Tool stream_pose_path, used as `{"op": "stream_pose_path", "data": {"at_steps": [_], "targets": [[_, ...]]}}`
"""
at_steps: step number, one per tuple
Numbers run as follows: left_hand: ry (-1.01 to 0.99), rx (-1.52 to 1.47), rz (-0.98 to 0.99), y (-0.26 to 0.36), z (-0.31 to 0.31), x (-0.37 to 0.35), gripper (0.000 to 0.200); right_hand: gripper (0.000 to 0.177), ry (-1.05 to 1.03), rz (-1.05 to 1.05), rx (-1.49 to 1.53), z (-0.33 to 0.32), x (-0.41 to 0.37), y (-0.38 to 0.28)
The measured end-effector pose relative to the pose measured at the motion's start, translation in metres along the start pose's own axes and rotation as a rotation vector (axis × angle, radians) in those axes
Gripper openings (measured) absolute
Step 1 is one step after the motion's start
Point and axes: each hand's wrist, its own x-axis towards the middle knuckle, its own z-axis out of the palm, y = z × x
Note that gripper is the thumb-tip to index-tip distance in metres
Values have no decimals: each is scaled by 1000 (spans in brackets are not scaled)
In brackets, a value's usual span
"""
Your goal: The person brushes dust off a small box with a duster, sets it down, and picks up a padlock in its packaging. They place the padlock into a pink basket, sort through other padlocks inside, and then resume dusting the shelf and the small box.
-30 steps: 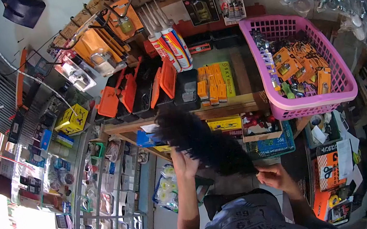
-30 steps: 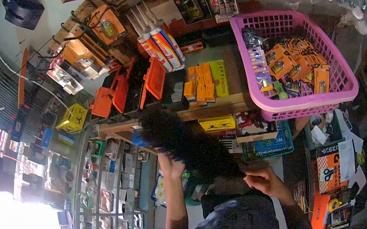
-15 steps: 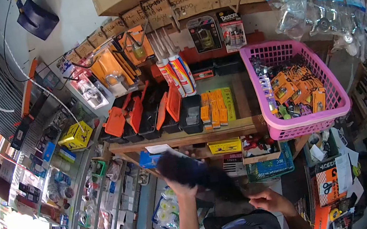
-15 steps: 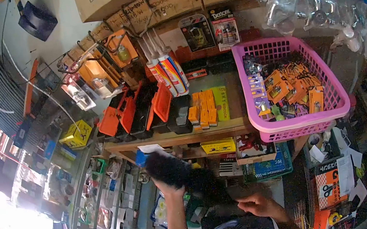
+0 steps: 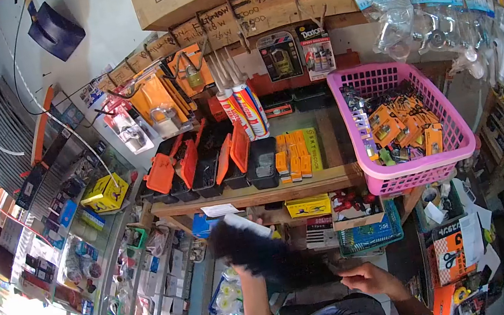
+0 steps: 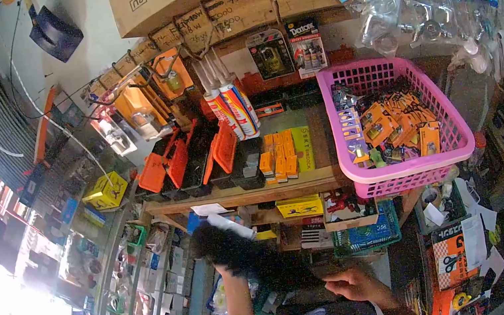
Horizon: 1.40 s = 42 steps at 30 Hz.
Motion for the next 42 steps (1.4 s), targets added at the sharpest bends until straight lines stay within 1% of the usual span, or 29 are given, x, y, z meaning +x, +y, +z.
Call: {"op": "stream_pose_path", "data": {"at_steps": [1,2,3,6,7,8,9,11,12,13,15,16,17,19,20,21,23,24,25,27,29,30,31,33,35,37,38,39,42], "targets": [[22,54,19,-4,-7,0,58,34,28,-66,-2,-2,-2,-2],[-146,90,-12,5,11,-10,59,34,58,-134,-7,-3,-2,-3],[-120,-68,-36,9,34,-13,61,34,62,-138,-10,-4,-1,-3],[-14,46,-6,8,55,-17,69,34,102,-226,146,-6,-1,-1],[-379,-109,-172,7,12,-5,69,36,9,-210,36,-10,-2,-3],[-306,-69,-120,2,-11,-3,68,38,-83,-194,-73,-12,-3,-4],[-234,-28,-68,0,-15,-3,68,38,-80,-195,-72,-9,-3,-2],[-42,-106,-28,11,59,-16,58,37,104,-206,76,-3,1,3],[9,-101,-14,10,49,-12,58,37,105,-207,76,-2,-1,3],[8,-103,-14,8,26,-6,58,36,51,-187,78,-2,-3,2],[-356,-27,-79,4,-14,5,62,34,-2,-171,76,-2,-4,3],[-170,16,-60,1,-8,-2,62,34,23,-190,80,-1,-4,5],[-171,15,-60,2,12,-9,62,35,48,-209,83,-1,-3,5],[-21,-32,-1,7,54,-15,59,35,21,-168,76,-2,-7,-6],[0,-71,-21,5,48,-11,59,36,-7,-126,68,-2,-8,-11],[-30,-24,-54,3,14,-5,62,36,-7,-126,64,-4,-9,-9],[-127,104,22,-2,18,-9,62,38,-17,-161,74,-6,-11,-2],[-215,56,-96,6,20,-12,63,38,-15,-162,73,-4,-9,-1],[31,-23,-2,3,47,-11,64,39,65,-201,73,-1,-7,-1],[59,-9,15,0,38,-7,64,41,143,-237,71,-1,-8,-1],[-41,-29,-71,3,31,-10,63,42,-52,-167,-49,-7,-12,-2],[-298,28,-52,-5,8,-9,64,42,-51,-167,-49,-7,-11,0],[-122,121,-16,-7,0,-3,65,42,2,-155,17,-7,-9,4],[-41,-63,-11,1,50,-12,64,43,54,-145,81,-8,-7,5],[-26,-45,-10,0,33,-9,61,42,26,-174,44,-10,-9,1],[-371,-35,-66,-4,19,-11,59,41,23,-193,14,-11,-11,3],[-119,131,-91,-3,17,-6,58,40,21,-212,-13,-11,-11,4],[-119,133,-91,-4,14,-5,58,40,20,-212,-12,-10,-10,4],[54,16,11,-3,57,-9,59,36,127,-181,171,-8,-10,0]]}}
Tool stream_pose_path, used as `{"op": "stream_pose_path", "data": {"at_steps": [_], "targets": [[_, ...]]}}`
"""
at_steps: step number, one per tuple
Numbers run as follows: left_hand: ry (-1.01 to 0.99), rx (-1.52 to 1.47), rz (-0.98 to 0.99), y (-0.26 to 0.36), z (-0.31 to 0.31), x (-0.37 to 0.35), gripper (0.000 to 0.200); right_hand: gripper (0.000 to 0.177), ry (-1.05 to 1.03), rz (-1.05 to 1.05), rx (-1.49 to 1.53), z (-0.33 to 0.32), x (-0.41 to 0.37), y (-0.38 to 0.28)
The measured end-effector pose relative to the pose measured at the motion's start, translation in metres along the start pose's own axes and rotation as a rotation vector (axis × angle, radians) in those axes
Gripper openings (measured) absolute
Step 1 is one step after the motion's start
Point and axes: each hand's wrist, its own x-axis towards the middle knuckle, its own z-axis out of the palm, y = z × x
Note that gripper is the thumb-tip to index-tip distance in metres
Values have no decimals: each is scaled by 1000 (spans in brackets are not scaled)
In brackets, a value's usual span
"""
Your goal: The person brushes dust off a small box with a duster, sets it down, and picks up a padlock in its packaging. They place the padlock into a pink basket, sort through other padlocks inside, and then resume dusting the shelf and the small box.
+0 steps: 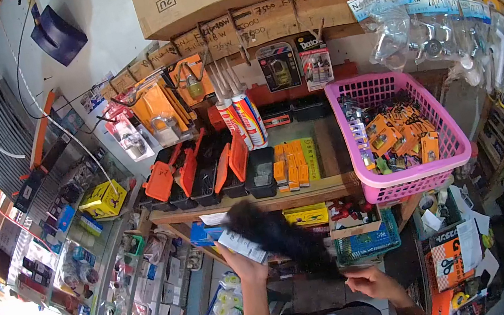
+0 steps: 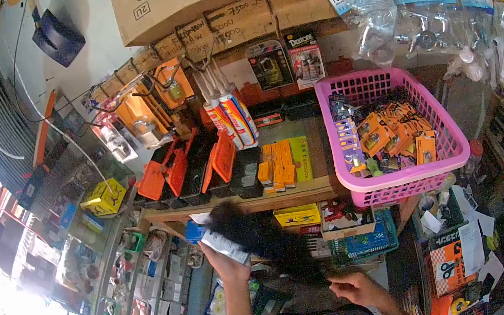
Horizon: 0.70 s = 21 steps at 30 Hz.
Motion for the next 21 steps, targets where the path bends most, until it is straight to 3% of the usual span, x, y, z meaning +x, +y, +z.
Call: {"op": "stream_pose_path", "data": {"at_steps": [1,2,3,4,5,8,9,11,13,14,15,17,18,19,21], "targets": [[-151,-99,-89,2,-10,0,59,36,-93,60,-95,-4,-1,-5],[-148,-8,-61,-6,-39,11,58,36,-184,118,-189,-8,-1,-8],[-144,84,-36,-12,-62,21,58,36,-184,118,-187,-8,-1,-5],[-331,23,-94,-1,-30,2,58,36,-82,83,-155,-8,1,-1],[-22,-2,-49,5,7,-6,61,36,20,46,-125,-9,3,2],[-26,27,-61,4,8,-4,65,36,-109,77,-141,-17,5,-1],[-488,20,-99,0,-40,10,64,36,-109,76,-142,-19,4,-1],[-432,-23,-98,-1,-38,16,66,37,-96,-11,-149,-23,5,-3],[-72,-63,-65,1,-6,8,69,37,-56,18,-163,-23,8,-12],[-3,-8,-28,-1,-20,14,67,37,-19,57,-177,-22,8,-15],[-4,-9,-28,-6,-43,24,67,37,-19,56,-179,-24,7,-16],[-383,2,-117,-7,-55,29,61,37,-196,124,-245,-29,5,-16],[-258,115,-84,-9,-62,27,62,37,-195,124,-245,-26,5,-14],[-260,115,-84,-5,-35,18,62,36,-72,85,-183,-22,5,-12],[-63,-36,-69,0,1,4,63,35,49,51,-121,-20,4,-6]]}}
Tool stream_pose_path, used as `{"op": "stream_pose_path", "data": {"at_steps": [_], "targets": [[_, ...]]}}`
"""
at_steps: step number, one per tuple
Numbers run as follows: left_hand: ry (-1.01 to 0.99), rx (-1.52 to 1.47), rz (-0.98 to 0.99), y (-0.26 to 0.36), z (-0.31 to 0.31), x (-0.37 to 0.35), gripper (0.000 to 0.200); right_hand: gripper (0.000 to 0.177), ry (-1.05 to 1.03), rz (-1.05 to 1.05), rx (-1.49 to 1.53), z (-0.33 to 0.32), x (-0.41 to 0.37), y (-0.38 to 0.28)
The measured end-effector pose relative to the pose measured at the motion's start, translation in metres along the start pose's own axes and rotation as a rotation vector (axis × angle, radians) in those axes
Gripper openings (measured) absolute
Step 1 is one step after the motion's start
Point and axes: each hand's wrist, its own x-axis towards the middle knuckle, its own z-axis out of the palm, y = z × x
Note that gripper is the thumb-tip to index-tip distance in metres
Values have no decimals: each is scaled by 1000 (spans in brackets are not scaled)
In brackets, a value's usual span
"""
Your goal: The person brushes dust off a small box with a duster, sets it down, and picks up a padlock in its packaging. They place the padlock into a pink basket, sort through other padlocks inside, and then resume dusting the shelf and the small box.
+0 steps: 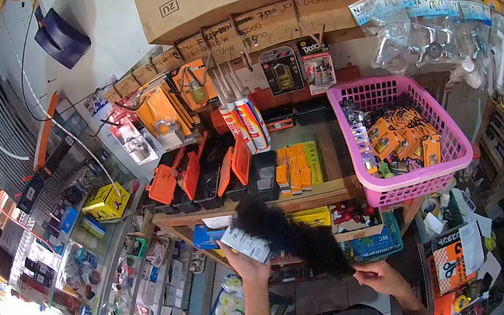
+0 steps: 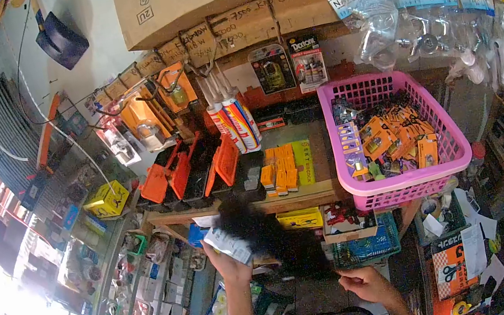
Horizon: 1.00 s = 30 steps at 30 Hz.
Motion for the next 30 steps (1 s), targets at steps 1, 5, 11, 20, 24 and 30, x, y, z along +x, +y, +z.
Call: {"op": "stream_pose_path", "data": {"at_steps": [1,5,11,20,24,30], "targets": [[3,-16,-18,1,-2,1,64,35,-67,2,-31,-2,0,4],[-293,50,-56,1,4,-6,63,33,-28,4,75,-5,-3,1],[-94,48,-50,-8,-17,7,63,31,-56,-42,32,-9,-4,-14],[-249,-62,-110,-4,-8,3,72,39,28,-96,100,-6,-4,-6],[-305,10,-156,-14,-49,18,66,39,-167,-61,5,-13,-5,14],[73,-12,-71,-5,16,-5,62,37,-125,-43,50,-8,-4,11]]}}
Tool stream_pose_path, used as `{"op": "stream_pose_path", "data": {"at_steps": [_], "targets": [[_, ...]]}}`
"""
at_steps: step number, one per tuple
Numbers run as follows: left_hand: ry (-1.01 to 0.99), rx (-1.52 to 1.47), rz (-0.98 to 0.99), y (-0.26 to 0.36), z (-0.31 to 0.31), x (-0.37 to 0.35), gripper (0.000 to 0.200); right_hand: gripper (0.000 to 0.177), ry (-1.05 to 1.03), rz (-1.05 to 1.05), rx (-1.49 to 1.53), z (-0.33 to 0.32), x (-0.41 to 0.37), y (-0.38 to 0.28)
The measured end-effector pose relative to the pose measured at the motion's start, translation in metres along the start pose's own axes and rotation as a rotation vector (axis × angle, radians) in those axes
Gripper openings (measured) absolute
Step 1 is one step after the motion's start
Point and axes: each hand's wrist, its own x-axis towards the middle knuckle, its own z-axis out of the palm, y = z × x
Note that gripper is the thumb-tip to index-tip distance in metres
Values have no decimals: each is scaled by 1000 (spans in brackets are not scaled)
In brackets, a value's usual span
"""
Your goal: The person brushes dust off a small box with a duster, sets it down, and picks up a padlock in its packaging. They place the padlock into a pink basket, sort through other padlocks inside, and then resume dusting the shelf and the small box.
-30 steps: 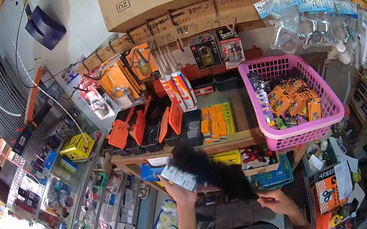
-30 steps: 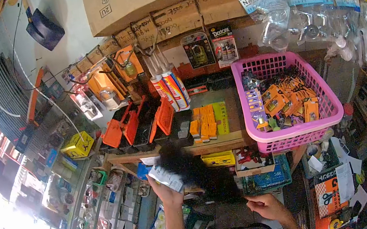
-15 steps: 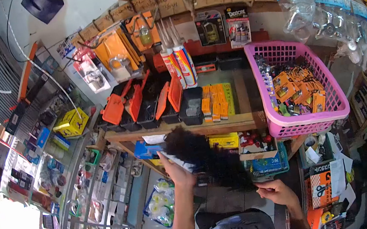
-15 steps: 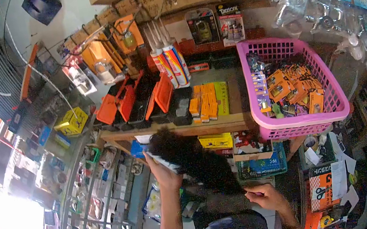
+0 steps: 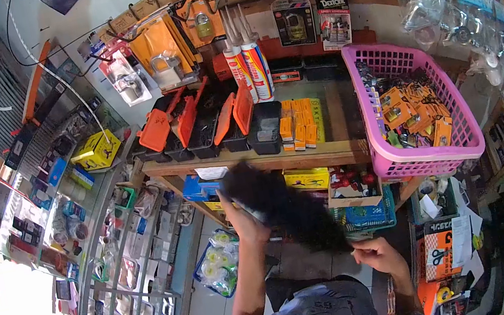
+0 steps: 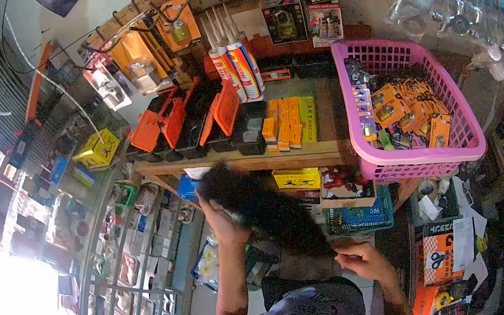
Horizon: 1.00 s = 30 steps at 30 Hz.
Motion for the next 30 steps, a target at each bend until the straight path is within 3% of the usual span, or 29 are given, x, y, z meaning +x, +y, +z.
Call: {"op": "stream_pose_path", "data": {"at_steps": [1,3,4,6,8,10,12,13,14,16,18,20,22,23,24,26,28,30], "targets": [[1,1,2,0,-5,-1,62,37,-2,0,1,1,0,1],[-421,5,-17,0,-18,0,64,36,68,-34,94,2,2,0],[-4,33,65,0,0,-2,66,36,67,-34,96,3,2,-3],[10,61,41,0,-15,4,67,33,51,19,69,3,2,-10],[-567,35,-55,3,-41,11,69,32,3,13,46,-4,-1,-6],[-520,-37,-102,4,-48,19,72,31,-42,6,26,-4,-2,-8],[-43,-13,126,10,-7,4,76,30,93,34,33,-1,-2,-17],[-11,14,122,10,2,-2,76,30,92,38,34,-2,-3,-17],[-504,60,30,18,-19,5,64,30,-13,89,-6,-6,-4,-16],[-507,26,24,16,-40,13,66,30,-115,139,-43,-6,-4,-19],[-2,118,221,15,11,-5,81,32,122,33,4,-2,-3,-28],[6,78,197,17,-6,1,82,32,94,-8,2,-7,-4,-26],[-286,-34,-43,22,-37,8,71,33,-113,68,-114,-13,-7,-22],[-463,-58,-58,23,-35,10,70,33,-113,68,-112,-11,-7,-22],[-464,-56,-59,22,-31,9,70,33,-23,59,-42,-9,-6,-24],[-69,50,120,19,-1,-3,79,34,67,54,29,-7,-6,-20],[-82,55,124,14,-30,11,81,34,-71,17,-19,-8,-7,-7],[-335,-94,-88,10,-63,18,75,34,-23,20,-11,-2,-7,-15]]}}
